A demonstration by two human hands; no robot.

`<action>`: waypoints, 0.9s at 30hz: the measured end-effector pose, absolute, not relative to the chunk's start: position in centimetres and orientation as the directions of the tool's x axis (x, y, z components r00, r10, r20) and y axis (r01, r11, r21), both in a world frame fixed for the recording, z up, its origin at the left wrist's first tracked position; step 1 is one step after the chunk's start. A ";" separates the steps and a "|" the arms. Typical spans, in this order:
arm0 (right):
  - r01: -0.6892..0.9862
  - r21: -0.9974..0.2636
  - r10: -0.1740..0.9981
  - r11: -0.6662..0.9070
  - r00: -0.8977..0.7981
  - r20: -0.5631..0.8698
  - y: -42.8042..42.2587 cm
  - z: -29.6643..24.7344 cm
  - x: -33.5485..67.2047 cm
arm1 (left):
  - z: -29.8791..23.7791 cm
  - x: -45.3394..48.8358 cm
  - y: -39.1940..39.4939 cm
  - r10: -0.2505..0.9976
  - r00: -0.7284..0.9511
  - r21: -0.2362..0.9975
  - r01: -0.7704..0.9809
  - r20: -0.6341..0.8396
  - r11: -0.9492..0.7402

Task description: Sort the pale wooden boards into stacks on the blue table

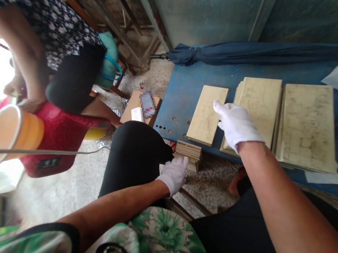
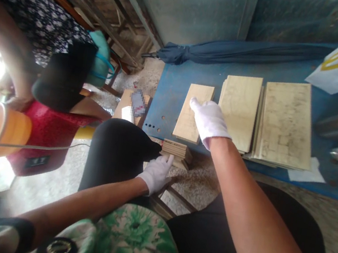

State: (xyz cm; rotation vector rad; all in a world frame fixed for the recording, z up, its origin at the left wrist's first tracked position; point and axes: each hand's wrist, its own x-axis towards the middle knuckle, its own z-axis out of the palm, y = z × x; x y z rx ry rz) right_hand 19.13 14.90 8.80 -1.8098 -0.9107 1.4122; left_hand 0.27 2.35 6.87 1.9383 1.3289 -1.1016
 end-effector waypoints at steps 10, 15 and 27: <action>0.125 -0.834 0.840 -0.537 0.169 -0.516 14.8 9.6 19.3 | 6.2 0.5 2.4 0.519 0.179 -0.036 0.926 -0.836 -0.377; 0.141 -0.837 0.845 -0.529 0.178 -0.505 15.0 9.3 19.2 | 5.8 0.6 2.5 0.518 0.191 -0.037 0.917 -0.834 -0.397; 0.141 -0.839 0.848 -0.526 0.171 -0.503 14.8 9.4 19.0 | 4.8 -0.1 1.8 0.508 0.227 -0.028 0.895 -0.831 -0.446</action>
